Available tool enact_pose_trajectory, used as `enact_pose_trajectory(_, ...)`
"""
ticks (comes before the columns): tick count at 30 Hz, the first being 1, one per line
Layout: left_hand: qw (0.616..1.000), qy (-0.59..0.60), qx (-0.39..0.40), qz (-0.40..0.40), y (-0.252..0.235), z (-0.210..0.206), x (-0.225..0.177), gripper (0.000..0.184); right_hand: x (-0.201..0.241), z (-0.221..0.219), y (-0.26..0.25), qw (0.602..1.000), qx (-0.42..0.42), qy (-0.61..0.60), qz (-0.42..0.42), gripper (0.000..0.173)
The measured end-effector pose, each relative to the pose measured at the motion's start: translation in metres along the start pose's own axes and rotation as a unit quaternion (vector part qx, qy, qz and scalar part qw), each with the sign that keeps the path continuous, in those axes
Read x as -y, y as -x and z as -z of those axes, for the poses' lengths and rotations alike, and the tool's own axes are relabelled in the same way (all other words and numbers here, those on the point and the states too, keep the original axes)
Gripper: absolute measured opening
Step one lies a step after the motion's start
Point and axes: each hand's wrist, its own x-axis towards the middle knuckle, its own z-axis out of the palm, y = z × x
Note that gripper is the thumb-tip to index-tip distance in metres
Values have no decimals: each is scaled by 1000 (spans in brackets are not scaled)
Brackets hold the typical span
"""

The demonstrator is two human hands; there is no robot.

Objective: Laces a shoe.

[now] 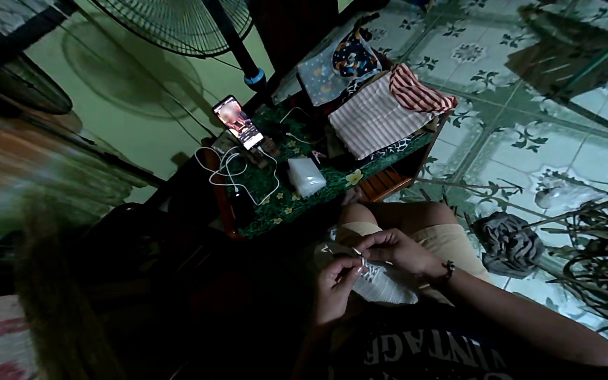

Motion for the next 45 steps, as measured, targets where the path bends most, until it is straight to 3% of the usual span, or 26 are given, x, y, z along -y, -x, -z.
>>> enact_pose_trajectory(4, 999, 37, 7, 12, -3, 1, -1, 17, 1, -3, -2, 1000, -1, 22, 12, 11)
enact_pose_trajectory(9, 997, 35, -13, 73, -6, 1, -10, 59, 4, -6, -4, 998, -9, 53, 33, 13)
enact_pose_trajectory(15, 997, 28, -21, 69, -5, 0, -6, 27, 3, -1, -2, 987, 13, 145, 73, 10)
enact_pose_trajectory(28, 997, 17, -65, 40, -2, -1, 1, 11, -1, 5, -1, 980, 81, 147, 107, 22)
enact_pose_trajectory(34, 998, 14, -53, 44, -2, 1, -2, 13, -2, 4, -6, 987, 56, 113, 95, 13)
enact_pose_trajectory(38, 993, -98, -60, 0, 0, 0, 0, 15, -1, 4, -7, 989, 59, 116, 71, 13)
enact_pose_trajectory(42, 956, -266, -80, -96, 4, -6, 0, 7, 1, 1, -8, 988, 64, 120, 69, 13)
enact_pose_trajectory(45, 929, -321, -93, -156, 4, -8, 5, 3, 2, -1, -10, 990, 62, 113, 60, 11)
